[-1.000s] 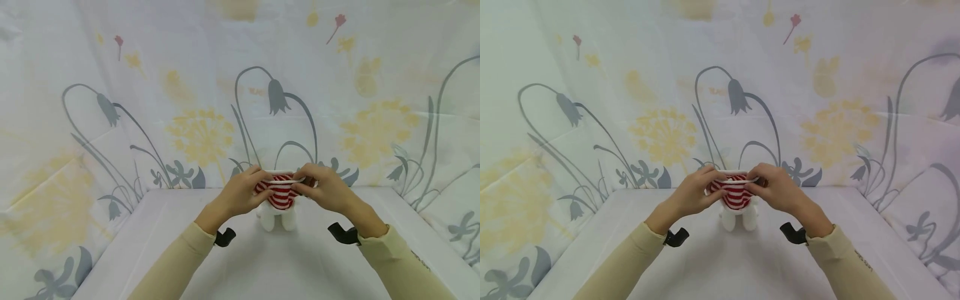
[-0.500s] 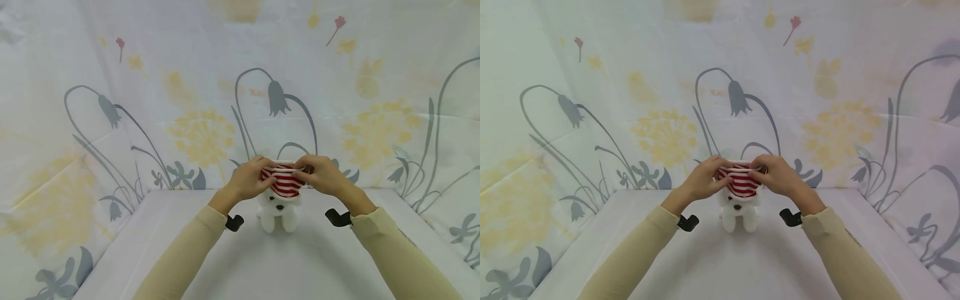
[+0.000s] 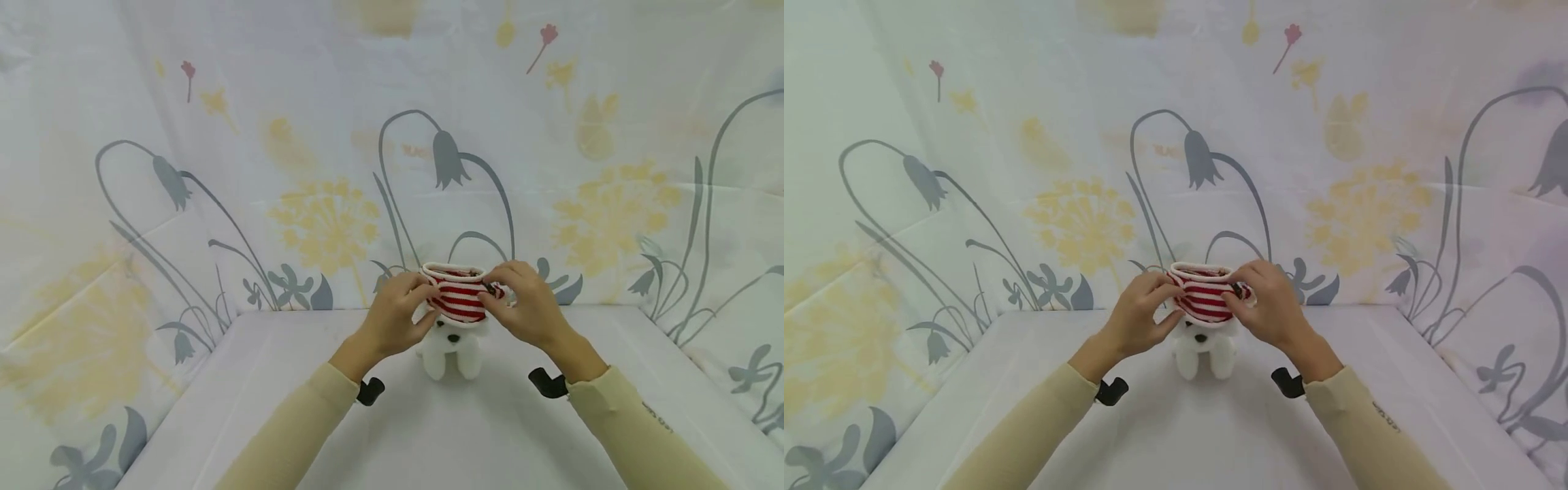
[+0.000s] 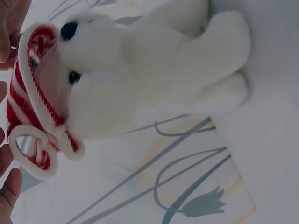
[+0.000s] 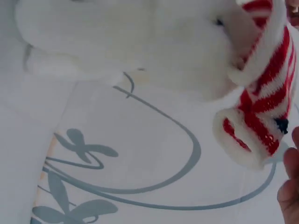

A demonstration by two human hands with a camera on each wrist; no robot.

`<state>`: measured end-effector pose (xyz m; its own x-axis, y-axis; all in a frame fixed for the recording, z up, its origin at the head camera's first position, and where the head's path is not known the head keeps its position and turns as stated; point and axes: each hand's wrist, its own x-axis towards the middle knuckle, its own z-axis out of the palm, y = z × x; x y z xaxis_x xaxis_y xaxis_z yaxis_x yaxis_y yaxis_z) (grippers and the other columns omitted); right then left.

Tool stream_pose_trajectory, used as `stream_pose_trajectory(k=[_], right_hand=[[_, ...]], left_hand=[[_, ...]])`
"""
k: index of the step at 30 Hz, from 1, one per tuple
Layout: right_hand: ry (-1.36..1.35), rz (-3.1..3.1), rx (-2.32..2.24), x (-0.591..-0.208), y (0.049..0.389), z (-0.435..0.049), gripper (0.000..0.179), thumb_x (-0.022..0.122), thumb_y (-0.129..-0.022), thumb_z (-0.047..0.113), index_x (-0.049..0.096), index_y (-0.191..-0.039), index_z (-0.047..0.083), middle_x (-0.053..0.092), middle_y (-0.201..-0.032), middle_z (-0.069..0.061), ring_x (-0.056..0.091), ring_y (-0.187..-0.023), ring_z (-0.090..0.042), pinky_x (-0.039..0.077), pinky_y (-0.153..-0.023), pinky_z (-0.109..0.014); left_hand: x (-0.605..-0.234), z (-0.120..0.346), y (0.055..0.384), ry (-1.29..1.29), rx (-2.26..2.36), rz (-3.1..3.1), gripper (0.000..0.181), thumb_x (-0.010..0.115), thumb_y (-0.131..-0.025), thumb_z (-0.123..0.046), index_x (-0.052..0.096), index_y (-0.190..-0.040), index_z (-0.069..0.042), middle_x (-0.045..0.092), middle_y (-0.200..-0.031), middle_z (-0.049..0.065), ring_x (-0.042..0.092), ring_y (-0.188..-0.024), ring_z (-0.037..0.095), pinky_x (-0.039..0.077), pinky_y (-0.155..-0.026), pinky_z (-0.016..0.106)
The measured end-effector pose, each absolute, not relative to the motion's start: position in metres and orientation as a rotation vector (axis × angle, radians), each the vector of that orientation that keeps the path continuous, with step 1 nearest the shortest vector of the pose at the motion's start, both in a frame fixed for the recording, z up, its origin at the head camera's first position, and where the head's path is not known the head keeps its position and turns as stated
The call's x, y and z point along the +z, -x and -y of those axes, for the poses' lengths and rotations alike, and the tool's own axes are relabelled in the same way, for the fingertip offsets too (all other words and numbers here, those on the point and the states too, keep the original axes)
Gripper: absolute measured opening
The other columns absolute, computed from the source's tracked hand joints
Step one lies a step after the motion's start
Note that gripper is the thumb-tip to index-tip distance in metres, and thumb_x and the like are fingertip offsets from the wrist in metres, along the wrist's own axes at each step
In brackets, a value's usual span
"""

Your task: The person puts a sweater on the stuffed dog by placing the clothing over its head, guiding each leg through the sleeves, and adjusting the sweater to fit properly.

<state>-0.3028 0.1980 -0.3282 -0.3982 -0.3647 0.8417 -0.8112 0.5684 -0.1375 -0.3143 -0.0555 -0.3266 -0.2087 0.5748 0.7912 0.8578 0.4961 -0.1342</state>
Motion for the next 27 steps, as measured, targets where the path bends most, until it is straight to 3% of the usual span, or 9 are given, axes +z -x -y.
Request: stream_pose_trajectory(k=[4, 6, 9, 12, 16, 23, 27], right_hand=[[-1.006, 1.896, 0.621, -0.351, 0.294, -0.195, 0.016, 0.075, -0.075, 0.015, 0.064, -0.085, 0.008, 0.058, -0.085, 0.0, 0.052, -0.068, -0.014, 0.042, -0.06, -0.021], [-1.012, 1.96, 0.611, -0.361, 0.293, -0.194, 0.024, 0.078, -0.074, 0.018, 0.064, -0.091, 0.009, 0.057, -0.092, 0.001, 0.053, -0.071, -0.012, 0.043, -0.062, -0.018], [-1.0, 2.043, 0.586, -0.371, 0.297, -0.193, 0.038, 0.083, -0.071, 0.02, 0.063, -0.101, 0.007, 0.057, -0.103, -0.003, 0.057, -0.083, -0.015, 0.048, -0.07, -0.023], [-0.979, 2.043, 0.577, -0.374, 0.303, -0.193, 0.035, 0.082, -0.071, 0.011, 0.064, -0.1, 0.007, 0.056, -0.105, -0.005, 0.058, -0.084, -0.017, 0.05, -0.07, -0.027], [-0.928, 2.018, 0.638, -0.375, 0.31, -0.193, 0.023, 0.074, -0.076, -0.004, 0.064, -0.094, 0.007, 0.056, -0.1, -0.004, 0.056, -0.075, -0.014, 0.046, -0.064, -0.021], [-0.864, 1.976, 0.79, -0.368, 0.325, -0.196, 0.023, 0.057, -0.08, -0.015, 0.059, -0.099, -0.002, 0.06, -0.087, -0.01, 0.055, -0.059, -0.01, 0.043, -0.053, -0.016], [-0.833, 1.952, 0.746, -0.364, 0.338, -0.198, 0.021, 0.055, -0.08, -0.017, 0.059, -0.095, -0.003, 0.06, -0.089, -0.012, 0.054, -0.069, -0.016, 0.044, -0.061, -0.024]], left_hand=[[-0.34, 0.052, 0.308, 1.173, -0.338, 1.916, 0.028, 0.079, -0.075, -0.021, 0.065, -0.097, -0.012, 0.058, -0.098, 0.0, 0.054, -0.086, 0.017, 0.045, -0.074, 0.032], [-0.346, 0.051, 0.308, 1.139, -0.318, 1.95, 0.03, 0.08, -0.075, -0.024, 0.066, -0.099, -0.013, 0.059, -0.099, -0.001, 0.055, -0.088, 0.018, 0.045, -0.075, 0.033], [-0.351, 0.05, 0.312, 1.123, -0.339, 1.987, 0.032, 0.082, -0.074, -0.025, 0.067, -0.1, -0.013, 0.06, -0.1, -0.001, 0.055, -0.092, 0.019, 0.045, -0.078, 0.034], [-0.354, 0.047, 0.317, 1.094, -0.356, 1.998, 0.023, 0.08, -0.076, -0.021, 0.069, -0.095, -0.014, 0.06, -0.098, -0.002, 0.055, -0.091, 0.019, 0.045, -0.076, 0.033], [-0.356, 0.046, 0.323, 1.038, -0.396, 1.981, 0.01, 0.076, -0.08, -0.013, 0.069, -0.088, -0.014, 0.06, -0.09, -0.002, 0.055, -0.081, 0.019, 0.043, -0.069, 0.032], [-0.348, 0.046, 0.332, 0.992, -0.482, 1.968, 0.01, 0.071, -0.084, -0.006, 0.065, -0.091, -0.009, 0.066, -0.089, 0.002, 0.058, -0.077, 0.021, 0.047, -0.07, 0.032], [-0.346, 0.044, 0.341, 0.991, -0.558, 2.013, 0.011, 0.068, -0.084, -0.001, 0.064, -0.094, -0.006, 0.067, -0.092, 0.005, 0.061, -0.082, 0.022, 0.049, -0.075, 0.032]])
